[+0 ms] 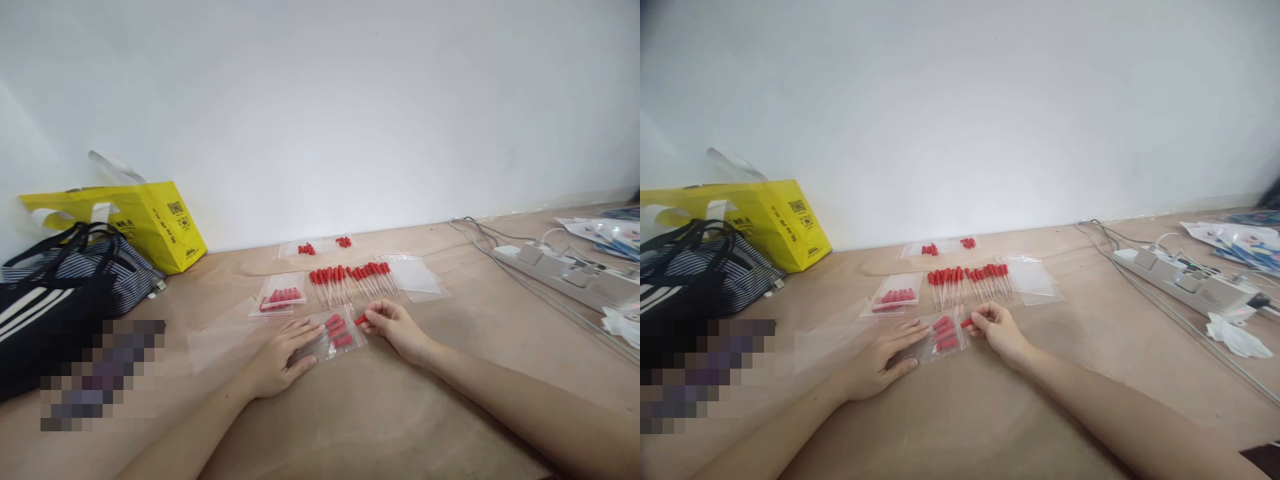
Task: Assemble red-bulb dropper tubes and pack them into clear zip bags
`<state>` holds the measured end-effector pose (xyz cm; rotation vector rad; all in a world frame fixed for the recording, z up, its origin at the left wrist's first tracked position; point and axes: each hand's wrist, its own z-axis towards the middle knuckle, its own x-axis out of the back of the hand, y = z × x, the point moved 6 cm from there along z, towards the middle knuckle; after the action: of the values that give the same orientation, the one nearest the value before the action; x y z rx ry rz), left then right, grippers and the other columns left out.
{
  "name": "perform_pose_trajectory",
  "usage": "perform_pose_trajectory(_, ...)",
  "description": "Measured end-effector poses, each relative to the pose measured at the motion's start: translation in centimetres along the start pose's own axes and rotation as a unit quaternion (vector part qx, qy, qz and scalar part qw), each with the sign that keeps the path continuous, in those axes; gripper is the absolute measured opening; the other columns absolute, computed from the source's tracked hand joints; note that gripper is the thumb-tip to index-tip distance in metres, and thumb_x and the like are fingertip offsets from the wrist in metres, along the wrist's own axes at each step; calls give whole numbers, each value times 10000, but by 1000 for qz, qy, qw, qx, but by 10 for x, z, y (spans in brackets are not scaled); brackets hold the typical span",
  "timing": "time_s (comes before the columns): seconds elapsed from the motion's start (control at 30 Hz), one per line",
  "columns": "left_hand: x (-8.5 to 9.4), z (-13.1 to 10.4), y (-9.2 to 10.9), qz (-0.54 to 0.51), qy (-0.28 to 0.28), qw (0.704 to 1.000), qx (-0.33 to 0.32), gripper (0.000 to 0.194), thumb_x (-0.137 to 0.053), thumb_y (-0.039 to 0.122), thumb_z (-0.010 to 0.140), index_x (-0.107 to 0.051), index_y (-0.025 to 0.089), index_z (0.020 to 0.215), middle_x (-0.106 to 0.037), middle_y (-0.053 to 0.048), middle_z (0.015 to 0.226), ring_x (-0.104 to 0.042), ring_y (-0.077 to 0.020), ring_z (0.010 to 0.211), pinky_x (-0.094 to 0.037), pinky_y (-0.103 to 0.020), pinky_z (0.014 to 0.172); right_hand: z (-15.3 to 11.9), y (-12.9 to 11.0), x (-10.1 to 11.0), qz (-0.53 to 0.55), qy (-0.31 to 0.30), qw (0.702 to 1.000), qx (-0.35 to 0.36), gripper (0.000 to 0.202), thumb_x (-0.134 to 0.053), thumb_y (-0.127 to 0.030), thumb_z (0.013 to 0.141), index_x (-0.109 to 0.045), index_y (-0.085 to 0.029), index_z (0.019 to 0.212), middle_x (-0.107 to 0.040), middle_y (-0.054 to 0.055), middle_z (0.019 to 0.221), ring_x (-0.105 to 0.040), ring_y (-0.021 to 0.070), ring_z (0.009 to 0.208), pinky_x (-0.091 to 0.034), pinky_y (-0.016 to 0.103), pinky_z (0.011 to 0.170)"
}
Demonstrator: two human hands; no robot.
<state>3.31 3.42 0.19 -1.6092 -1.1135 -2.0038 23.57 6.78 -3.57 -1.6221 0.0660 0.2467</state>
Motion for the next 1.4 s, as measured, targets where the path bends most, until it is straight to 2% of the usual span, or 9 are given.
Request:
perform_pose_trajectory(0.13, 1, 1, 1, -5, -1, 1000, -2, 458, -400, 367, 849, -306, 309, 1293, -352, 18, 1345, -250, -217, 1261, -212, -455, 1031, 0, 3, -13, -85, -101, 991, -16, 343, -683, -393, 586, -516, -148, 760, -560, -33, 554, -545, 83, 478, -454, 218, 481)
perform_pose_trajectory(0.4, 1, 1, 0, 10, -2, 1000, 4, 458, -408, 360, 843, -320, 297, 1288, -371, 13, 1335, -270, -210, 1253, -227, -447, 1026, 4, -1, -19, -135, -250, 957, -58, 380, -673, -340, 599, -519, -145, 886, -620, 18, 813, -497, 26, 358, -377, 149, 333)
perform_pose_trajectory(0.63, 2, 1, 1, 13, 4, 1000, 2, 466, -412, 379, 838, -336, 268, 1285, -356, -15, 1344, -270, -211, 1254, -229, -442, 1027, 16, 2, -12, -185, -113, 976, -6, 306, -666, -350, 596, -526, -151, 782, -585, -8, 732, -413, 5, 316, -326, 146, 288)
perform_pose_trajectory(0.8, 1, 0, 0, 6, 7, 1000, -3, 459, -412, 382, 838, -336, 293, 1281, -367, -8, 1337, -293, -214, 1243, -235, -450, 1023, 12, 5, -23, -194, -175, 965, 16, 269, -670, -380, 592, -567, -155, 698, -507, -53, 515, -402, 34, 387, -326, 142, 328)
perform_pose_trajectory(0.93, 1, 1, 0, 4, 10, 1000, -9, 481, -416, 395, 835, -312, 294, 1294, -346, -10, 1350, -278, -216, 1249, -230, -447, 1026, 11, -2, -24, -211, -137, 966, 57, 215, -650, -353, 619, -573, -153, 623, -509, -42, 506, -399, 38, 412, -321, 153, 372)
perform_pose_trajectory(1.1, 0, 0, -2, 16, 2, 1000, -9, 477, -401, 393, 844, -298, 296, 1299, -340, -7, 1352, -272, -203, 1253, -214, -441, 1035, 8, 2, -32, -214, -209, 954, 20, 181, -629, -332, 614, -624, -156, 657, -546, -29, 532, -413, 50, 415, -336, 164, 378)
perform_pose_trajectory(1.17, -1, -1, -2, 17, 2, 1000, -11, 481, -398, 396, 846, -289, 295, 1303, -333, -6, 1356, -263, -203, 1257, -214, -437, 1036, 10, 4, -30, -219, -197, 956, 15, 182, -629, -333, 611, -629, -157, 660, -555, -24, 539, -417, 55, 415, -334, 168, 377)
perform_pose_trajectory(1.3, -1, 0, -2, 18, 2, 1000, -17, 486, -394, 392, 849, -272, 295, 1309, -314, -4, 1365, -248, -204, 1263, -205, -435, 1040, 12, -1, -26, -245, -127, 958, 82, 167, -602, -325, 656, -611, -158, 659, -574, -10, 577, -457, 73, 469, -348, 179, 426)
perform_pose_trajectory(1.4, -1, 0, -2, 11, 3, 1000, -15, 486, -407, 392, 842, -287, 297, 1303, -322, -1, 1361, -250, -210, 1262, -208, -442, 1038, 5, -4, -34, -309, -161, 930, 120, 199, -595, -355, 673, -607, -164, 620, -573, -14, 568, -475, 81, 506, -343, 187, 473)
